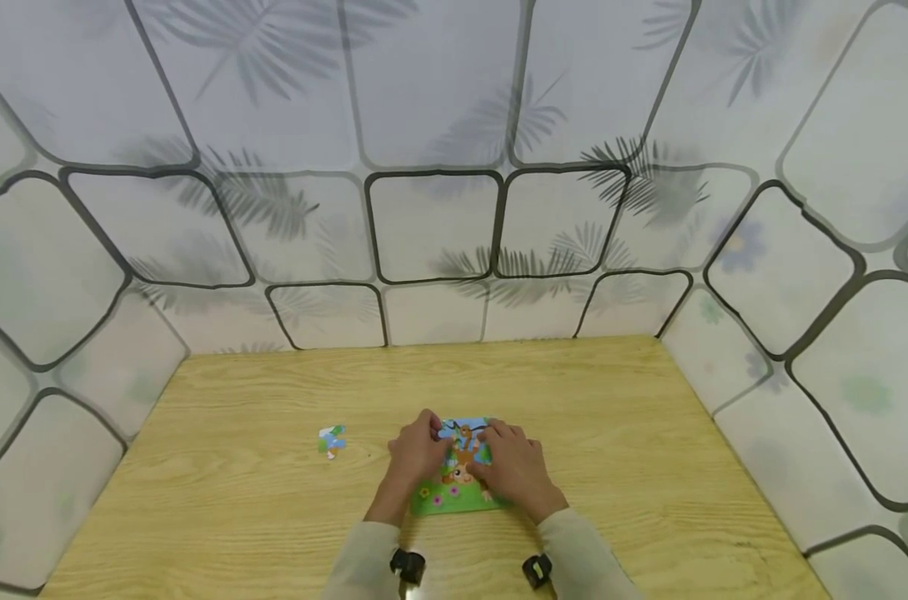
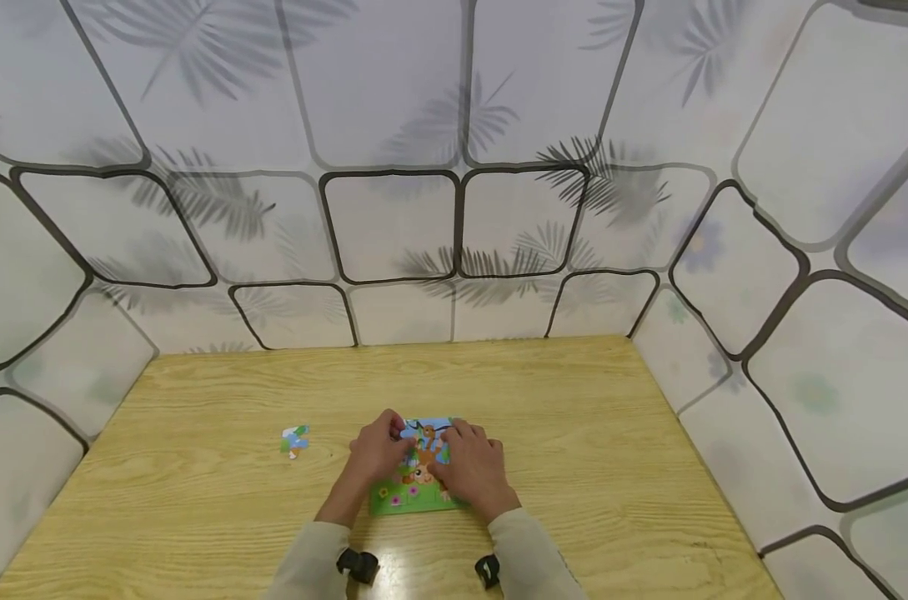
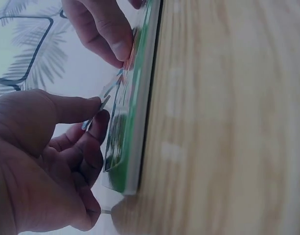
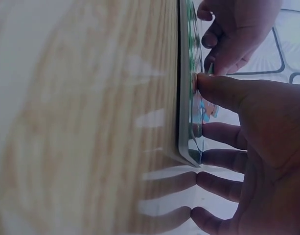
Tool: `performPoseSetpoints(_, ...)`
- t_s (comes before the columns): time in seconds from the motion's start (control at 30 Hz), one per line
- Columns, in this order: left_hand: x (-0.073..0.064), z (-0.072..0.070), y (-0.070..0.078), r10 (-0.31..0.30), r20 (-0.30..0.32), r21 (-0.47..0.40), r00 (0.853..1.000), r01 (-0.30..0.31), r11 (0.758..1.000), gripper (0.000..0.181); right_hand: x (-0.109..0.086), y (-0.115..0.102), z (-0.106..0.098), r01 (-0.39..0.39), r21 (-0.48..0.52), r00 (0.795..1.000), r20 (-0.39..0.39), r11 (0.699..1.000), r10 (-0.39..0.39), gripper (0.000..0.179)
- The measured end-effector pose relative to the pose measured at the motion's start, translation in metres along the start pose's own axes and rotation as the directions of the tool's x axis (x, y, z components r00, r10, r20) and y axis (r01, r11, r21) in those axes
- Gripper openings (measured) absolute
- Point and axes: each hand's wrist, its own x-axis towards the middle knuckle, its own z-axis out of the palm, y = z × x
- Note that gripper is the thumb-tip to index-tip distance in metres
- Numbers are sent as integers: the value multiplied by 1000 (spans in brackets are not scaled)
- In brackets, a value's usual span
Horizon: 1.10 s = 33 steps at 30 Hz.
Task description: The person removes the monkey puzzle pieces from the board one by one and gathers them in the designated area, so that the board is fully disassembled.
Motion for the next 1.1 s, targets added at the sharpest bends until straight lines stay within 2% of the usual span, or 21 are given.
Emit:
performPoseSetpoints(0.17,1,-3,-5,8,-4,-86,1000,-8,996,22,0,-1,1,-3,-5,1000,2,1000,3,48)
performPoseSetpoints(0.33,3,-16,-17,30,0,-140,1000,-30,990,35,1,-2,1,-6,-10,1000,1,1000,6,49)
performPoseSetpoints(0.53,3,-38,-38,-9,-14,-115,1000,7,993,35,0,-2,0,9,-1,1000,5,1000,-9,48)
performPoseSetpoints(0.7,-1,-57,-56,-14,-23,-97,1000,12,995,36,-2,0,-2,31,6,1000,4,1000,-31,47)
performPoseSetpoints(0.93,-2,-75,-76,-39,-71,26,997,41,999,38,-3,1,-3,47,13,999,-2,999,-47,49)
performPoseSetpoints(1.1,-4,-83,-81,-57,-94,96,994,66,993,37,-3,0,-3,34,8,999,10,999,-34,50)
